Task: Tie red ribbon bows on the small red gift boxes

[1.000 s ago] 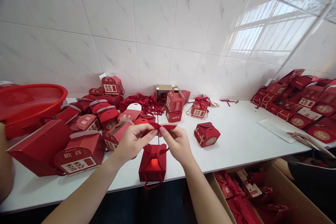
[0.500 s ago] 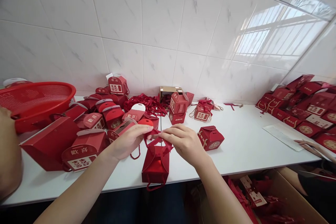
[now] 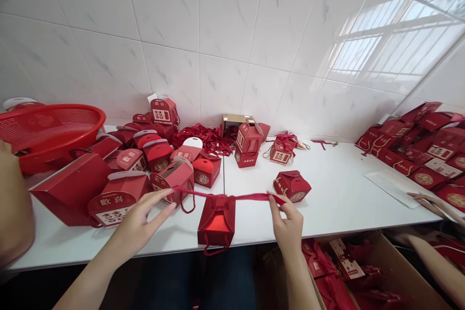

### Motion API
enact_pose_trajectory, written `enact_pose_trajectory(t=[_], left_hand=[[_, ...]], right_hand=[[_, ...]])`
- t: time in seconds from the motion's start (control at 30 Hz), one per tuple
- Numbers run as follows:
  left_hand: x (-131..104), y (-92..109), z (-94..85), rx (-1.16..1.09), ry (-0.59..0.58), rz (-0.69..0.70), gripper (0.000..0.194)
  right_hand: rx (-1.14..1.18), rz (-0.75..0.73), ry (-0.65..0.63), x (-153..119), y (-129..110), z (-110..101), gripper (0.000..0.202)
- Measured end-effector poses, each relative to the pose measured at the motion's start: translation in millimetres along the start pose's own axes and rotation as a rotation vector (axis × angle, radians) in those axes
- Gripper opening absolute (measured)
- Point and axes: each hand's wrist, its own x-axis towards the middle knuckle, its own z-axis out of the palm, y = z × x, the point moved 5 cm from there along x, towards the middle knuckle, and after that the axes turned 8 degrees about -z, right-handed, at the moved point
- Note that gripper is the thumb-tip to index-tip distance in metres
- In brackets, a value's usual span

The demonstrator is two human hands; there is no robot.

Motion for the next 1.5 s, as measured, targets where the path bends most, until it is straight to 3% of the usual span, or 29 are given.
enact_pose_trajectory(t=[0.07,0.13,0.23,0.3,0.37,0.43,0.53,0.6,0.7,0.73,0.8,0.9,0.97,1.07,1.13,1.23,1.3,1.37,1.43,1.5], left_hand=[[-5.9,-43.4,0.9,0.074,-0.004,-0.178,0.052],[-14.1,-74.0,6.9,0.124,-0.05,-0.286,0.048],[-24.4,-84.3,21.9,0.19,-0.093,-0.25,0.032],[-26.5,-70.5,28.8,0.238,0.012,-0.143,0.025],[-25.2,-46.7,34.5,0.238,0.155,-0.002,0.021],[-21.2,-20.7,40.9,0.195,0.248,0.143,0.016],[-12.4,8.7,49.2,0.094,0.264,0.283,0.011],[-7.9,20.8,49.9,0.027,0.264,0.347,0.01],[-4.8,31.5,46.3,0.033,0.304,0.433,0.009],[-3.4,33.5,47.8,0.055,0.267,0.448,0.013],[0.9,33.0,57.2,0.06,0.084,0.419,0.021],[4.9,21.8,75.9,-0.042,-0.183,0.234,0.017],[5.3,11.6,85.5,-0.135,-0.276,0.112,0.025],[7.5,-1.4,89.6,-0.216,-0.325,0.028,0.035],[11.8,-6.2,84.9,-0.199,-0.325,0.025,0.038],[18.1,-3.1,73.6,-0.165,-0.345,0.104,0.037],[20.3,-0.9,71.3,-0.234,-0.431,0.083,0.034],[20.2,-4.3,77.0,-0.358,-0.59,-0.063,0.036],[18.7,-10.5,86.1,-0.438,-0.747,-0.221,0.04],[18.9,-15.4,92.4,-0.43,-0.855,-0.289,0.044]], right_hand=[[-0.1,0.222,-0.05,-23.9,41.7,-10.7,0.037],[-0.141,0.37,-0.17,-44.7,75.2,-14.3,0.046],[-0.191,0.382,-0.155,-57.3,94.0,-15.6,0.053],[-0.238,0.286,-0.031,-53.3,84.4,-12.7,0.06],[-0.179,0.175,-0.034,-45.0,64.3,2.8,0.052],[-0.024,0.105,-0.194,-37.3,40.8,28.3,0.04],[0.12,0.118,-0.458,-33.1,11.6,61.7,0.038],[0.164,0.156,-0.557,-33.3,0.2,73.5,0.041],[0.251,0.175,-0.61,-35.1,-8.6,80.5,0.043],[0.277,0.175,-0.607,-36.1,-9.8,81.7,0.044],[0.313,0.173,-0.574,-39.0,-10.4,84.5,0.044],[0.389,0.228,-0.489,-46.5,-7.2,92.4,0.044],[0.477,0.302,-0.429,-51.4,-2.9,97.1,0.04],[0.564,0.367,-0.335,-50.2,2.9,92.4,0.028],[0.53,0.307,-0.377,-42.7,1.2,82.9,0.028],[0.358,0.09,-0.6,-30.8,-10.1,69.0,0.029],[0.22,-0.032,-0.687,-25.8,-16.1,62.0,0.025],[0.082,-0.088,-0.678,-22.7,-17.5,58.4,0.021],[-0.047,-0.103,-0.592,-21.0,-15.6,57.6,0.022],[-0.13,-0.104,-0.487,-20.5,-13.4,59.0,0.024]])
